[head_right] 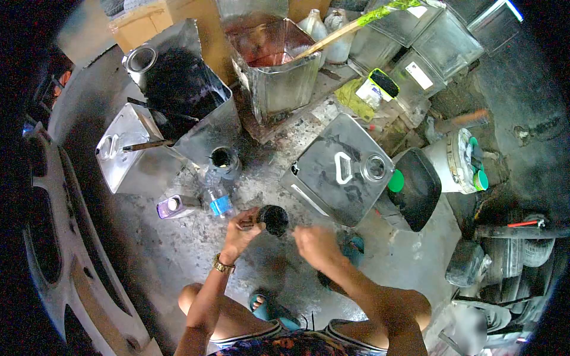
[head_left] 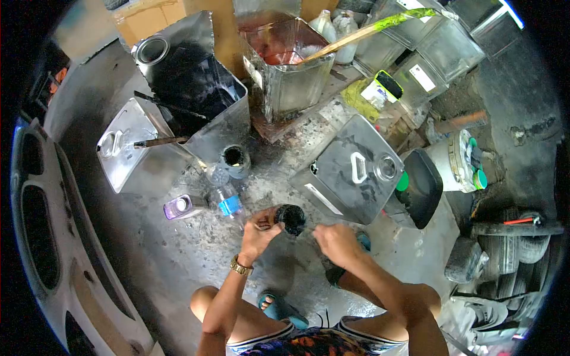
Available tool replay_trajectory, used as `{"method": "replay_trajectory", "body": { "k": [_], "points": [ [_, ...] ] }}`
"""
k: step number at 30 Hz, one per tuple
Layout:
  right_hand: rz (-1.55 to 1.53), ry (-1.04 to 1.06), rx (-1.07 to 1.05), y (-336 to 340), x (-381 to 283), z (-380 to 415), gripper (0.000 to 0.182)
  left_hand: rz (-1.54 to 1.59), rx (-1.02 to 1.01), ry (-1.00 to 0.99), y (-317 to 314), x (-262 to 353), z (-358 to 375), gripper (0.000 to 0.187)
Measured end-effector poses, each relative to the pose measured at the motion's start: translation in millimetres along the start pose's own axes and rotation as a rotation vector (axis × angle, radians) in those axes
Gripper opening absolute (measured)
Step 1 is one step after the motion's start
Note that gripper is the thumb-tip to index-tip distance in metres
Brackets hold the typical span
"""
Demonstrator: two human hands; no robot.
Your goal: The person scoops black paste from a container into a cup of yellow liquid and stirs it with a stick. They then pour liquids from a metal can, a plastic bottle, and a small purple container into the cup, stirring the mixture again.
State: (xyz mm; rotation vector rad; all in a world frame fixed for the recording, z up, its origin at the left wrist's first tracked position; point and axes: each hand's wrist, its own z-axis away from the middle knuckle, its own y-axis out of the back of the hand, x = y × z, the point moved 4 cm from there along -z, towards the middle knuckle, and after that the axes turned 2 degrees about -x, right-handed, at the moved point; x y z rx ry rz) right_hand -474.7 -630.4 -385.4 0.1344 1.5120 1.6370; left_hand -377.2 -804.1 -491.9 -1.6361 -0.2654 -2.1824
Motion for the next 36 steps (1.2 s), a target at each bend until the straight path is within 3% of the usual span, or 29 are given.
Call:
{"method": "replay_trajectory", "body": {
  "k": [2,5,9,13,19,22,25,27,29,31,33,36],
  "points": [
    [-0.064,0.103,0.076,-4,-5,-3,0.016,-0.028,-0.021,0.029,-4,-9,1,0.045],
    [-0.039,0.033,0.179,4,11,-22,0.016,-0.07,-0.03,0.053,1,-8,0,0.047],
    [-0.043,0.009,0.005,-7,-1,9,0.017,-0.044,0.008,-0.016,4,-13,1,0.047],
    [-0.064,0.03,0.159,-2,11,-20,0.02,-0.01,-0.035,0.024,0,-13,1,0.048],
    [-0.09,0.021,0.073,-7,-1,1,0.016,-0.018,-0.035,0.034,0,-20,2,0.047],
    [-0.137,-0.009,0.202,6,7,-17,0.013,-0.029,-0.036,0.034,0,-6,4,0.045],
    [-0.011,-0.031,0.055,-4,5,9,0.012,-0.013,-0.01,0.044,2,-5,5,0.044],
    [0.023,-0.004,0.06,-9,-1,7,0.011,0.012,-0.017,0.039,-2,-8,5,0.044],
    [-0.018,0.094,0.205,-3,1,-12,0.014,0.031,-0.069,0.057,-4,-8,5,0.044],
    [0.02,0.044,0.195,2,4,-11,0.013,0.043,-0.056,0.048,-2,-5,6,0.043],
    [0.123,0.049,-0.025,-17,1,9,0.013,0.067,-0.035,0.042,-1,-6,6,0.042],
    [0.024,0.075,0.08,-10,-3,2,0.01,0.029,-0.068,0.055,-8,-11,7,0.042]
  ]
}}
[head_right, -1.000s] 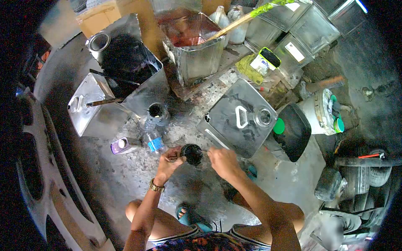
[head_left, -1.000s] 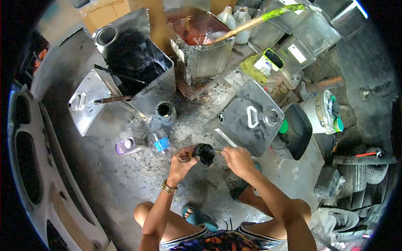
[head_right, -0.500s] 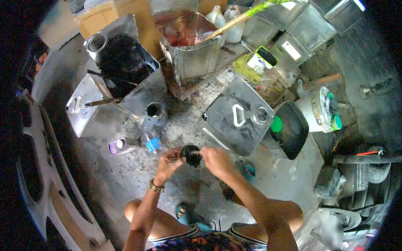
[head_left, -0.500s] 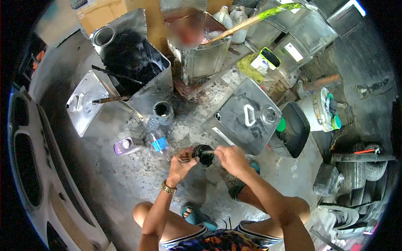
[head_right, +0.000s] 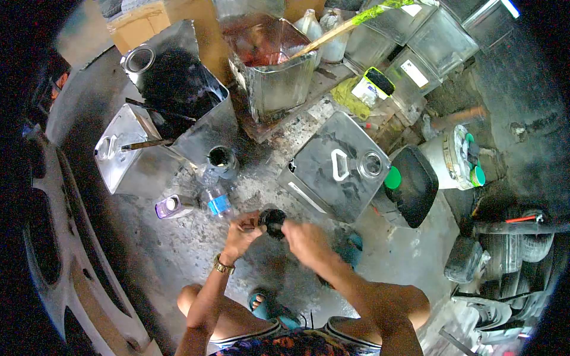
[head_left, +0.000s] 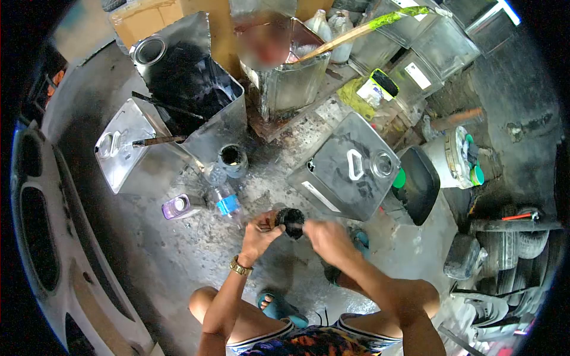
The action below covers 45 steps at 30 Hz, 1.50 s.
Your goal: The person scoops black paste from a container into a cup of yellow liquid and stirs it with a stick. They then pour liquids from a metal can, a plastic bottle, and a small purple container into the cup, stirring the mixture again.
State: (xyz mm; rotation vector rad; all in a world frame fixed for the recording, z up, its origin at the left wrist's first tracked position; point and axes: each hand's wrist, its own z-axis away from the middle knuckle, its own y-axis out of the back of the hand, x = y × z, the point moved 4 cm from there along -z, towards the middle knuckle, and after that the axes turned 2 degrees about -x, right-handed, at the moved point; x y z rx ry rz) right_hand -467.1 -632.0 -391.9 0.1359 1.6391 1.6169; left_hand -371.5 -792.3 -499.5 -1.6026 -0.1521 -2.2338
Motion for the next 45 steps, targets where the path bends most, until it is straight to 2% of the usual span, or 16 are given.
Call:
{"method": "replay_trajectory", "body": {
  "k": [3,5,6,10,14,19,22,25,30,33,36,39,41,43,44,45],
  "points": [
    [-0.01,-0.006,0.078,10,7,-7,0.01,0.052,0.005,-0.005,5,10,-1,0.043],
    [0.021,-0.037,-0.093,-8,5,13,0.013,-0.089,0.05,-0.049,9,6,-2,0.045],
    [-0.04,0.015,0.035,-2,-6,14,0.015,-0.086,0.048,-0.048,7,5,-3,0.045],
    [0.001,-0.018,0.076,13,17,-13,0.016,-0.011,0.026,0.005,5,-1,-1,0.047],
    [0.04,0.051,-0.004,0,1,16,0.015,-0.021,0.047,-0.006,8,-18,-8,0.046],
    [0.081,0.06,0.102,6,17,-5,0.012,-0.07,0.023,-0.029,5,10,-4,0.044],
    [0.146,0.03,-0.068,6,-3,12,0.013,-0.04,0.041,-0.047,9,-1,-8,0.041],
    [0.166,0.027,-0.051,16,3,-15,0.007,-0.06,0.033,-0.025,4,-5,-5,0.04],
    [0.131,-0.068,-0.134,-6,15,4,0.013,-0.121,0.095,-0.039,6,-3,-7,0.043],
    [-0.115,-0.185,-0.103,-12,23,6,0.021,-0.133,0.124,-0.13,1,22,-1,0.047],
    [-1.135,-0.781,-0.399,-41,47,13,0.026,-0.328,0.144,-0.136,2,21,-1,0.049],
    [-1.444,-0.788,-0.289,-45,58,8,0.024,-0.218,0.108,-0.114,4,13,-5,0.048],
    [-1.333,-0.776,-0.222,-50,58,9,0.02,-0.145,0.078,-0.106,6,10,-8,0.045],
    [-0.186,0.014,0.147,-18,21,10,0.017,-0.096,0.042,-0.047,9,-3,-12,0.048],
    [-0.057,-0.04,-0.019,-8,12,16,0.013,-0.047,0.006,0.015,9,-11,-14,0.051],
    [-0.057,-0.035,-0.017,5,3,14,0.013,-0.048,0.01,0.011,10,-9,-13,0.051]
  ]
}}
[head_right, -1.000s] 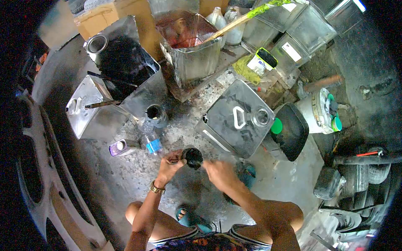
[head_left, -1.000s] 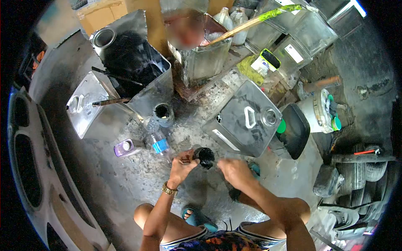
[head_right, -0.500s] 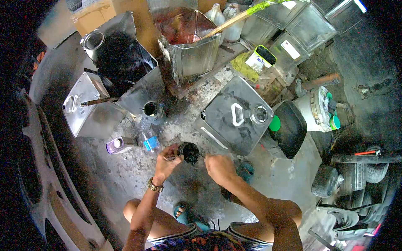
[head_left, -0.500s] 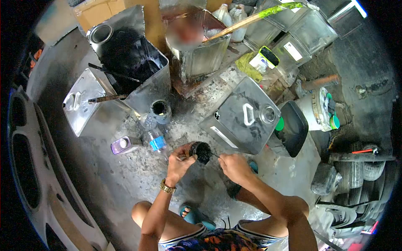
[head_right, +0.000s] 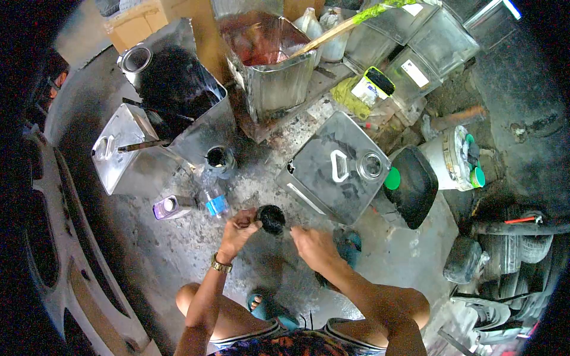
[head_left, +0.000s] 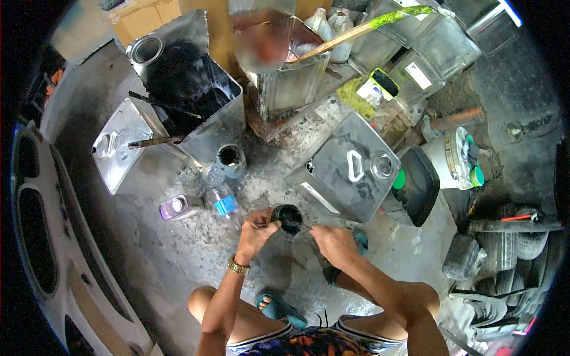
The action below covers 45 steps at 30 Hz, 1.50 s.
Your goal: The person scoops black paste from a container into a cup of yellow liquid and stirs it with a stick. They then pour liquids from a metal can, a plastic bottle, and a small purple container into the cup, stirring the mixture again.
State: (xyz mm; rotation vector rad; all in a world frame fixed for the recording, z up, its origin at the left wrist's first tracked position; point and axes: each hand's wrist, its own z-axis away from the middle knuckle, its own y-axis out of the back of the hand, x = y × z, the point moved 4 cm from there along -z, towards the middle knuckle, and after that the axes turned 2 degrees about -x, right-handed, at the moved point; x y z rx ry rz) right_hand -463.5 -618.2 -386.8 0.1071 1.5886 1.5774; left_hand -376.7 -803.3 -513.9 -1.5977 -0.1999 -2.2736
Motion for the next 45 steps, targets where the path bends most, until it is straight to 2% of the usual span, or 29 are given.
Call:
{"method": "replay_trajectory", "body": {
  "k": [3,5,8,9,10,14,16,17,20,22,24,27,30,34,36,37,39,40,42,43,45],
  "points": [
    [0.164,0.059,0.058,11,-5,-2,0.009,-0.047,-0.024,0.076,-1,4,2,0.049],
    [0.439,0.31,-0.02,-11,-2,5,0.014,0.157,-0.012,0.109,-2,4,3,0.04],
    [0.5,0.389,-0.047,18,-1,0,0.021,0.138,-0.032,0.128,0,11,6,0.04],
    [0.465,0.299,-0.1,42,-17,-3,0.02,0.137,-0.027,0.13,3,10,6,0.04],
    [0.463,0.298,-0.101,39,-19,-4,0.02,0.132,-0.035,0.132,3,8,7,0.04],
    [0.598,0.412,-0.108,15,-15,-2,0.022,0.217,-0.101,0.151,-3,13,7,0.045],
    [0.556,0.41,-0.226,29,-17,1,0.021,0.152,-0.084,0.14,1,4,5,0.047],
    [0.515,0.41,-0.174,44,-21,-1,0.021,0.093,-0.08,0.134,2,-1,5,0.05],
    [0.506,0.379,-0.106,31,-18,-9,0.02,0.158,-0.134,0.1,-6,10,8,0.052],
    [0.589,0.435,-0.077,20,-21,-11,0.02,0.12,-0.127,0.105,-5,15,6,0.052],
    [0.485,0.428,-0.197,27,-24,0,0.02,0.092,-0.102,0.127,1,13,8,0.052],
    [0.526,0.36,-0.151,28,-13,-9,0.02,0.134,-0.106,0.095,-7,13,9,0.052],
    [0.569,0.312,-0.183,23,-14,-7,0.022,0.022,-0.076,0.026,-3,24,8,0.049],
    [0.432,0.298,-0.118,35,-23,-5,0.023,0.005,-0.086,0.005,-14,32,17,0.045],
    [0.493,0.171,-0.139,22,-13,-12,0.019,0.026,-0.075,-0.007,-13,39,15,0.044],
    [0.488,0.18,-0.141,18,-14,-11,0.019,0.001,-0.062,-0.032,-12,39,15,0.043],
    [0.224,-0.017,-0.261,10,-8,-2,0.016,-0.056,-0.034,-0.138,-13,27,14,0.043],
    [0.224,-0.022,-0.264,1,-1,3,0.016,-0.053,-0.037,-0.134,-16,31,17,0.043],
    [-0.084,-0.024,-0.124,-15,16,4,0.016,-0.356,0.073,-0.173,-16,43,23,0.044],
    [-0.085,-0.022,-0.125,-18,22,2,0.016,-0.357,0.076,-0.173,-15,41,23,0.044],
    [-1.282,-0.739,-0.512,-44,45,11,0.022,-0.4,0.044,-0.14,-16,33,22,0.044]
  ]
}}
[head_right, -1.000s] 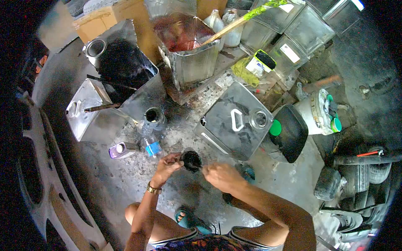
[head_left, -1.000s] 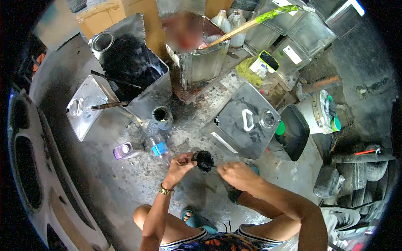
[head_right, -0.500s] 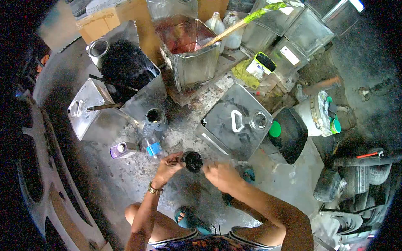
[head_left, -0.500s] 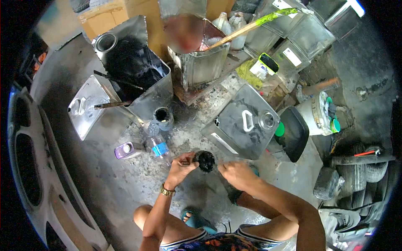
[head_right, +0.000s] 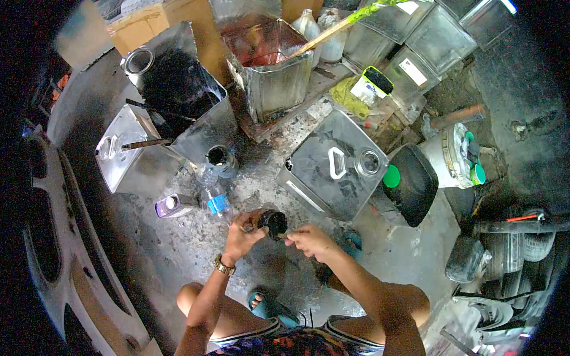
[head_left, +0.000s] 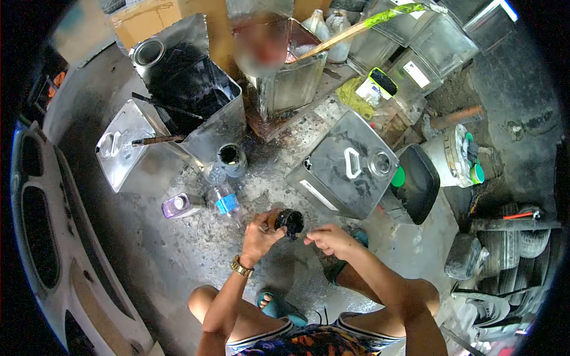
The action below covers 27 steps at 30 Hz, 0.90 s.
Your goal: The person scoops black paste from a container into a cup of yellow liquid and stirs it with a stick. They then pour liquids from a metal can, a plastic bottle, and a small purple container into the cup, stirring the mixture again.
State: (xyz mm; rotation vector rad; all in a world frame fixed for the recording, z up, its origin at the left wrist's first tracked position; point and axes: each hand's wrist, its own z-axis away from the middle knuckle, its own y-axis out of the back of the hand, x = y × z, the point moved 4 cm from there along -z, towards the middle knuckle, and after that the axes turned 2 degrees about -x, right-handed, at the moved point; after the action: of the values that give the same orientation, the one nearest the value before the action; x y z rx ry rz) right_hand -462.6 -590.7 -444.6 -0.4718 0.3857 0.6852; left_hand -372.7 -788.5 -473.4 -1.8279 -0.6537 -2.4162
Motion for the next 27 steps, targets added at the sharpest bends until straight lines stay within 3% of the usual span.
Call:
{"method": "replay_trajectory", "body": {
  "k": [3,5,7,8,13,16,19,24,27],
  "points": [
    [-0.252,0.1,0.056,12,1,-10,0.021,0.169,-0.032,-0.02,1,-7,-1,0.043],
    [-0.184,0.161,0.126,13,7,-14,0.02,0.237,-0.041,0.023,2,-11,-1,0.043],
    [1.09,0.911,0.509,-20,-6,13,0.019,0.31,-0.055,0.064,0,-15,-2,0.044],
    [1.334,0.612,0.429,-36,-20,30,0.013,0.364,-0.049,0.075,-1,-19,-3,0.045],
    [1.435,0.71,0.525,-48,-48,51,0.007,0.418,-0.068,0.153,1,-15,-3,0.046],
    [1.771,0.708,0.406,-61,-37,39,0.014,0.33,-0.062,0.127,1,-18,-4,0.044],
    [1.676,0.599,0.402,-56,-51,58,0.017,0.353,-0.054,0.164,6,-20,-2,0.044],
    [1.689,0.721,0.402,-60,-40,42,0.013,0.413,-0.073,0.139,3,-17,-8,0.048],
    [1.619,0.621,0.471,-50,-61,52,0.016,0.357,-0.095,0.131,5,-20,-9,0.047]
  ]
}}
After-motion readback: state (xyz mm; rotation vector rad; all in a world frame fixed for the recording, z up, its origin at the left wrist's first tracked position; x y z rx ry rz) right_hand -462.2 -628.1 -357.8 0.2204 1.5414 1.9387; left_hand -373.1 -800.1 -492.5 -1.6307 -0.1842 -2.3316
